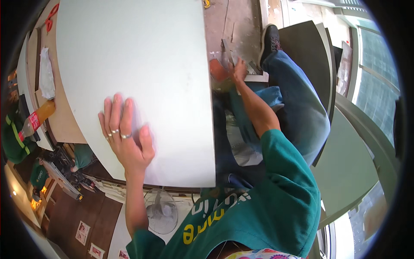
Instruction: The person uses a file to smooth the edges of a white board, then wipes the surface with a sponge. They apply a liquid from a bottle to a wooden board and rub it in with a cloth. Finally, they use a pencil to mark a line on the wooden board.
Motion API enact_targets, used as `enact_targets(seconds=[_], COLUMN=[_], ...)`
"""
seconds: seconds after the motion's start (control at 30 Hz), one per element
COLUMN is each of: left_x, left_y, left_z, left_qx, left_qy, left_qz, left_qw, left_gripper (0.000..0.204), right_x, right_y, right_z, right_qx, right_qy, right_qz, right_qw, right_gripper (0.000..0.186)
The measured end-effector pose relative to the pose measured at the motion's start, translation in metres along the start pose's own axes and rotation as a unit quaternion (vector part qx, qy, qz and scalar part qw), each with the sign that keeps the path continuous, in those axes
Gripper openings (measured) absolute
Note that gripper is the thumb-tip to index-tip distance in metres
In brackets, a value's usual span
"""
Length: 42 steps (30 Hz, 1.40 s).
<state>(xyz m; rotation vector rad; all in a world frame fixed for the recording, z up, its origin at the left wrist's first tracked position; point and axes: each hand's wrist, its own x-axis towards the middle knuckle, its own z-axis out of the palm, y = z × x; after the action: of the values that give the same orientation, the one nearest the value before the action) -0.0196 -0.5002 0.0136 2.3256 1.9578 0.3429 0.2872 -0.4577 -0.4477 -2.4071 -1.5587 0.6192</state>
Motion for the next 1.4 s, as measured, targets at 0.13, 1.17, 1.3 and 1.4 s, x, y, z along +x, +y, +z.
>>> enact_targets(seconds=[0.13, 1.17, 1.3, 1.4], left_x=[0.006, 0.002, 0.001, 0.005], left_y=[-0.001, -0.011, -0.001, -0.015], left_z=[0.000, 0.005, -0.006, -0.003], left_qx=[-0.008, -0.020, -0.022, -0.037], left_qy=[-0.003, 0.053, 0.056, 0.091], left_qz=[0.009, 0.027, 0.010, 0.012], left_qw=[1.000, 0.998, 0.998, 0.995], left_gripper=[0.050, 0.049, 0.046, 0.048], right_x=[0.020, -0.009, -0.110, -0.165], right_y=[0.032, -0.089, -0.126, -0.101], right_z=[0.011, -0.222, -0.369, -0.419], right_qx=[0.051, 0.294, 0.240, 0.146], right_qy=[-0.243, 0.035, -0.112, -0.106], right_qz=[0.038, -0.172, -0.198, -0.376], right_qw=[0.968, 0.939, 0.944, 0.909], right_gripper=[0.038, 0.045, 0.042, 0.047])
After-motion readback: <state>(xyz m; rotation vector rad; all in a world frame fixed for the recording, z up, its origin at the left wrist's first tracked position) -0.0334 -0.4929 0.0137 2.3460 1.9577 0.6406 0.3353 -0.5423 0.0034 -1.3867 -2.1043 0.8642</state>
